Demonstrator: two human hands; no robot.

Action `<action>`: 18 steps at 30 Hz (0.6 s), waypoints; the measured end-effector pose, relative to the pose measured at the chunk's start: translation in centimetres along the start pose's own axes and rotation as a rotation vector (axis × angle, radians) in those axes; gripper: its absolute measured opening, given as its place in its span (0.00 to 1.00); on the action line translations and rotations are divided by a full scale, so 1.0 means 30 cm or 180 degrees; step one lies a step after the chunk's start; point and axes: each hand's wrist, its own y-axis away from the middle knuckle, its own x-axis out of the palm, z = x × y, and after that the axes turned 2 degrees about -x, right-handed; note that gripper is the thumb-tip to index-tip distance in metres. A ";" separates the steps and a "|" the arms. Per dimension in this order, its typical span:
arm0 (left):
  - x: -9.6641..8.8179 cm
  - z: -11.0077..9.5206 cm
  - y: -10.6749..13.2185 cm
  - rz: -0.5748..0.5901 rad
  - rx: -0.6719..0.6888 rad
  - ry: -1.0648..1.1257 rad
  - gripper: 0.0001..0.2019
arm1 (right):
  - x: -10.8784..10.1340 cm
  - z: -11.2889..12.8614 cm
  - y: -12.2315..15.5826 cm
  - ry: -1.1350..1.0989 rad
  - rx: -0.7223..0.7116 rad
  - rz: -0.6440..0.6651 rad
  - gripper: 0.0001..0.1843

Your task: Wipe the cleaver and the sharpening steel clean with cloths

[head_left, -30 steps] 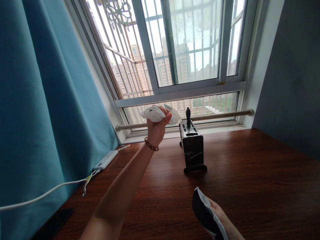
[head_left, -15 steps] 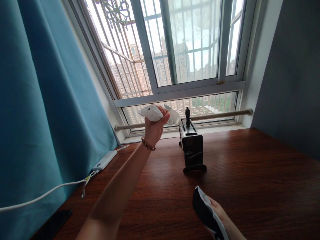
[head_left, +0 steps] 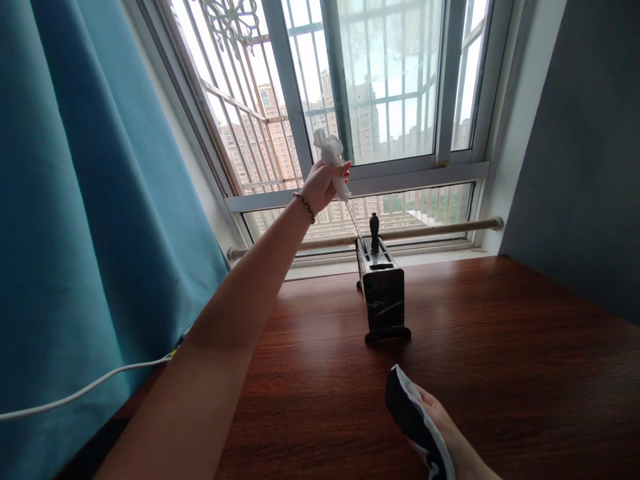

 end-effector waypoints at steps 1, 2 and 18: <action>-0.003 0.005 -0.025 -0.0031 -0.0078 -0.0015 0.10 | -0.015 -0.009 -0.013 -0.0001 -0.0013 -0.0025 0.22; -0.006 0.010 -0.045 -0.0067 -0.0141 -0.0030 0.10 | -0.030 -0.018 -0.027 0.0007 -0.0054 -0.0077 0.22; 0.067 0.129 -0.091 0.0082 -0.0714 -0.0719 0.06 | -0.020 0.009 -0.037 -0.0187 -0.0216 -0.0394 0.22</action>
